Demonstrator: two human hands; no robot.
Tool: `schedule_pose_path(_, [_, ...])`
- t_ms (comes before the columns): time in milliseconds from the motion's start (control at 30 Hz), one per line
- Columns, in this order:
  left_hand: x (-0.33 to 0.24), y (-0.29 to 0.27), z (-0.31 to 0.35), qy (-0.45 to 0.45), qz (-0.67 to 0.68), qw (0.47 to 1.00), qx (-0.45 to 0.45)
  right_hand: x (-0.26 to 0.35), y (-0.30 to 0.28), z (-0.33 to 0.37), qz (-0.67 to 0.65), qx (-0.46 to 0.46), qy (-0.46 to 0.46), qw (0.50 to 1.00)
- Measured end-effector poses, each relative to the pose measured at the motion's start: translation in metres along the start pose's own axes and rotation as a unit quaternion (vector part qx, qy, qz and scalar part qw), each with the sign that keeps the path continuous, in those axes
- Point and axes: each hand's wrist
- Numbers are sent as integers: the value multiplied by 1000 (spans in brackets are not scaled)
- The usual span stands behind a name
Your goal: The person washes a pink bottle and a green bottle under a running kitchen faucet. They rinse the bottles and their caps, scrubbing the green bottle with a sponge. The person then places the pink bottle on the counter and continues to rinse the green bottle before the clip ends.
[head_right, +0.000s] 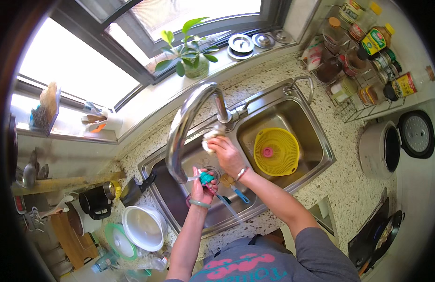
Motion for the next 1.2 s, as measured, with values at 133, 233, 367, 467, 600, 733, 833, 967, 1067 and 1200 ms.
schedule_pose_path(133, [5, -9, -8, -27, 38, 997, 55, -15, 77, -31, -20, 132, -155, 979])
schedule_pose_path(233, [4, -11, -1, -15, 43, 999, 10, 7, 114, -61, -73, 173, -245, 951])
schedule_pose_path(367, [1, -22, 0, 8, 26, 1000, 4, -15, 125, -61, 39, 234, -269, 934])
schedule_pose_path(467, [0, -28, 0, 3, 27, 1000, -3, -32, 92, -53, 71, 144, -211, 964])
schedule_pose_path(600, [-3, -22, 1, 9, 39, 999, 7, -40, 68, -37, 64, 44, -20, 997])
schedule_pose_path(733, [-2, -2, 9, 35, 9, 999, 40, -54, 48, -13, 105, 15, 98, 990])
schedule_pose_path(833, [-7, 6, 16, 80, -30, 995, 50, -31, -10, 23, 154, 81, 72, 982])
schedule_pose_path(967, [-6, -12, 10, 82, -45, 993, 77, 41, -115, 99, 130, 174, 149, 965])
schedule_pose_path(1067, [-7, -11, 9, 76, -41, 992, 88, 57, -153, 174, 155, 254, 183, 937])
schedule_pose_path(1200, [-7, -14, 7, 74, -22, 993, 88, 63, -156, 198, 228, 353, 185, 889])
Point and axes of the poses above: each hand's wrist, its own z-axis away from the middle knuckle, its own y-axis out of the palm, x = y × z, and after that the axes turned 7 degrees about y, right-handed
